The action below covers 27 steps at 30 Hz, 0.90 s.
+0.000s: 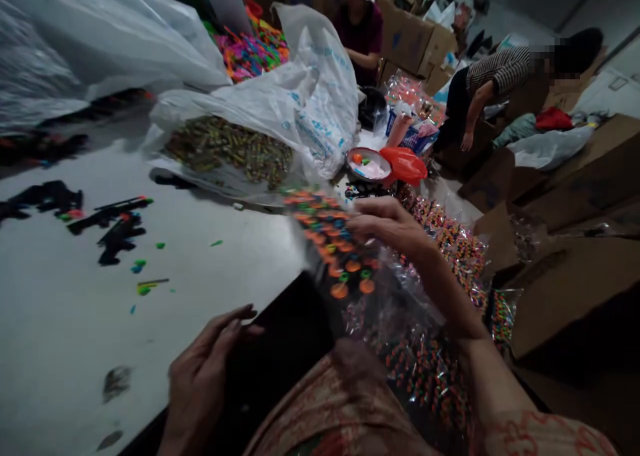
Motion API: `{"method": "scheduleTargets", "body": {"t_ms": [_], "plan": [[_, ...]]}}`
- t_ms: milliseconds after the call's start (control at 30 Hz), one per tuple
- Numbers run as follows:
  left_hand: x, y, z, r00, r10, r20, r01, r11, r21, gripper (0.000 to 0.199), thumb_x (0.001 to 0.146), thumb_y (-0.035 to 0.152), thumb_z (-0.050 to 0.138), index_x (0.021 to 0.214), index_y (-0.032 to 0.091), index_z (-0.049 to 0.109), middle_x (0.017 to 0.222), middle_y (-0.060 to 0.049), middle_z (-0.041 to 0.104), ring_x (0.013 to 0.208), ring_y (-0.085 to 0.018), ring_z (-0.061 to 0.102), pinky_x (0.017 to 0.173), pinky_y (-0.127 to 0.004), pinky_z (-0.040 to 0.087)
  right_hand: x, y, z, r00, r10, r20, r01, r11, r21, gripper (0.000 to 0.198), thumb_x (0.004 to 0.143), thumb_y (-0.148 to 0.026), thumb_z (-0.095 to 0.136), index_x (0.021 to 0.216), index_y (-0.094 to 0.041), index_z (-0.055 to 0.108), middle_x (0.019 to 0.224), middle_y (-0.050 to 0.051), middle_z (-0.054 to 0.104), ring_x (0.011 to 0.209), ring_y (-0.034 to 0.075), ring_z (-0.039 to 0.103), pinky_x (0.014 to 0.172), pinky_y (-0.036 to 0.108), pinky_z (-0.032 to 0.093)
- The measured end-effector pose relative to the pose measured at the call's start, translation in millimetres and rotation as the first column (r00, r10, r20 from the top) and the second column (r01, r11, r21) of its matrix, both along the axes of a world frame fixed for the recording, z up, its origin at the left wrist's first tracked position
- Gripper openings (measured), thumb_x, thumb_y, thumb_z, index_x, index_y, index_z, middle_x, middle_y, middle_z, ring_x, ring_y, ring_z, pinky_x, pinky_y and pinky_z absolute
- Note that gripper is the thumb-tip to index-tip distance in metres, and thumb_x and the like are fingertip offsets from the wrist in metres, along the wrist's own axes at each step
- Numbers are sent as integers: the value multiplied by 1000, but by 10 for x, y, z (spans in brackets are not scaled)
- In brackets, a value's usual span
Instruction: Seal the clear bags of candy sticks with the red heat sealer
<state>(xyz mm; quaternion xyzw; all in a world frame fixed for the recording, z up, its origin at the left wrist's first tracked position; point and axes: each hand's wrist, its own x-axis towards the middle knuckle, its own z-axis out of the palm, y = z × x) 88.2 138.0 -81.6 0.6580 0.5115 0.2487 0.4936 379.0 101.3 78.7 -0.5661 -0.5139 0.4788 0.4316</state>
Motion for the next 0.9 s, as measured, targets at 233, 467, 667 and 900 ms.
{"method": "scheduleTargets", "body": {"t_ms": [233, 467, 667, 900], "plan": [[422, 26, -318, 982, -162, 99, 184, 942, -280, 45, 78, 54, 57, 105, 19, 65, 81, -2, 71, 85, -22, 64, 86, -30, 46, 699, -1189, -224, 999, -15, 51, 34, 917, -398, 32, 83, -43, 60, 71, -14, 53, 52, -6, 48, 41, 4, 40, 38, 15, 29], [602, -245, -459, 928, -323, 184, 365, 889, -277, 38, 80, 48, 54, 96, 17, 68, 79, -3, 68, 73, -17, 62, 70, -26, 46, 780, -1756, -1236, 970, -44, 237, 165, 839, -518, 46, 79, -57, 53, 59, -17, 39, 55, -7, 32, 49, 5, 26, 45, 19, 20], [259, -376, -382, 965, -232, 119, 255, 936, -242, 32, 83, 44, 52, 95, 19, 69, 83, -3, 66, 74, -16, 61, 70, -25, 46, 847, -1931, -1594, 870, 115, 480, 182, 829, -529, 40, 84, -53, 42, 63, -18, 43, 61, -3, 40, 58, 9, 37, 53, 21, 27], [-430, -717, -315, 1000, 19, 18, -14, 972, -233, 30, 86, 42, 50, 96, 18, 67, 85, -4, 63, 77, -16, 60, 71, -26, 46, 918, -2010, -2062, 566, 369, 737, 312, 732, -606, 23, 74, -41, 47, 63, -23, 56, 69, 5, 64, 72, 22, 61, 61, 28, 40]]}}
